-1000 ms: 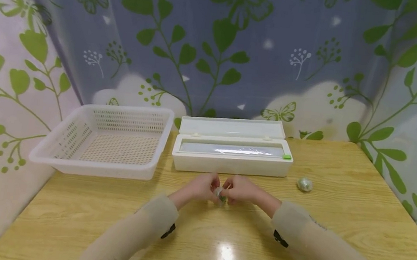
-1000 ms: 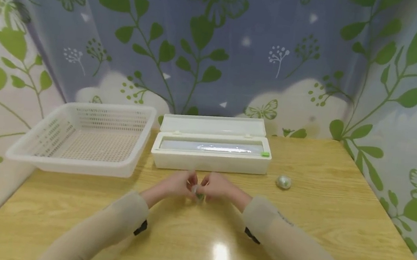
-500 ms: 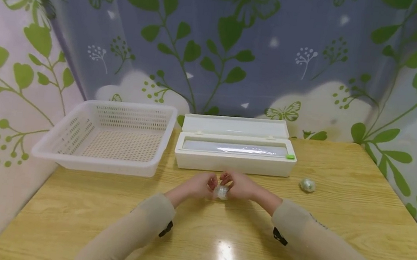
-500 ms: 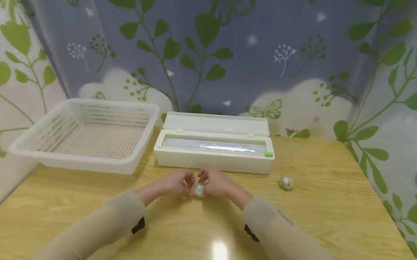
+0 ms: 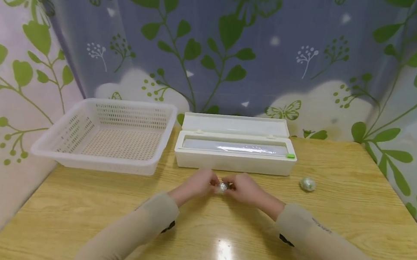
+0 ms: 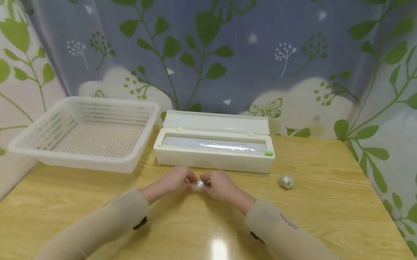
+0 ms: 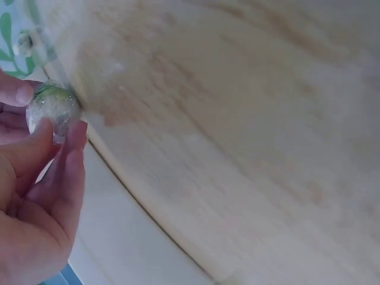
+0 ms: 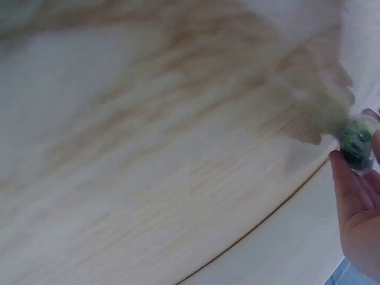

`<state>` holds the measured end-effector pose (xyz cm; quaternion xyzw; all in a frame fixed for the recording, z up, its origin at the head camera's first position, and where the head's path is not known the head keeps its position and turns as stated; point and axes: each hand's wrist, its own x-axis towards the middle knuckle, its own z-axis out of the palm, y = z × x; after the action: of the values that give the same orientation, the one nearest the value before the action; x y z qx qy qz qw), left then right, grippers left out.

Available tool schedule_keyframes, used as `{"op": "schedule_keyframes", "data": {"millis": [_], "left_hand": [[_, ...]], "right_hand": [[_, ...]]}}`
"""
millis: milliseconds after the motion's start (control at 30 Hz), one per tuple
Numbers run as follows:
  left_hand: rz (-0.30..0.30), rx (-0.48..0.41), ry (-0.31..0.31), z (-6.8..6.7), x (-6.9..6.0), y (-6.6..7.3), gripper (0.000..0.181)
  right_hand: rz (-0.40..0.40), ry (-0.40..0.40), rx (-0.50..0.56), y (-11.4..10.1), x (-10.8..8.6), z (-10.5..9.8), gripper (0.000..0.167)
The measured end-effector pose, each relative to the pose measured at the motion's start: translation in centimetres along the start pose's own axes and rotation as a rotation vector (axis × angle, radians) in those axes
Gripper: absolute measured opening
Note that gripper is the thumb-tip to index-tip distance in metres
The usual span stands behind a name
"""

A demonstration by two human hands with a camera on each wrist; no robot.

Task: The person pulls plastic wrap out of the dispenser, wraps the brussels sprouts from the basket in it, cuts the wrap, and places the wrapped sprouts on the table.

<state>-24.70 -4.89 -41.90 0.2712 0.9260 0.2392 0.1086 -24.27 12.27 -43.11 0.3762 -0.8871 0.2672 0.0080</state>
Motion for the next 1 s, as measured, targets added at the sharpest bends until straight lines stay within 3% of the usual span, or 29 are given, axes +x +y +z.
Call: {"op": "schedule_keyframes", "data": {"millis": [167,300,600,767,900,1000], "left_hand": [[0.034,0.015,-0.031,-0.1,0.1,-0.1,0.010],[0.049,0.036,-0.023,0.1,0.3,-0.2,0.012],[0.066,0.066,0.010,0.3,0.7,-0.4,0.006],[0.093,0.087,0.011,0.4,0.8,-0.5,0.004],[0.088,0.089,-0.004,0.2,0.8,-0.4,0.006],[0.094,0.095,-0.008,0.0,0.8,-0.2,0.003]], "right_hand": [[-0.099,0.065,0.014,1.2,0.1,0.9,0.015],[-0.092,0.055,0.047,1.5,0.2,1.1,0.009],[0.174,-0.040,0.131,0.3,0.8,0.2,0.017],[0.252,-0.043,0.184,-0.4,0.9,0.2,0.020],[0.283,-0.012,0.186,-0.8,1.1,0.0,0.008],[0.286,-0.009,0.199,-0.9,1.4,-0.2,0.012]]}}
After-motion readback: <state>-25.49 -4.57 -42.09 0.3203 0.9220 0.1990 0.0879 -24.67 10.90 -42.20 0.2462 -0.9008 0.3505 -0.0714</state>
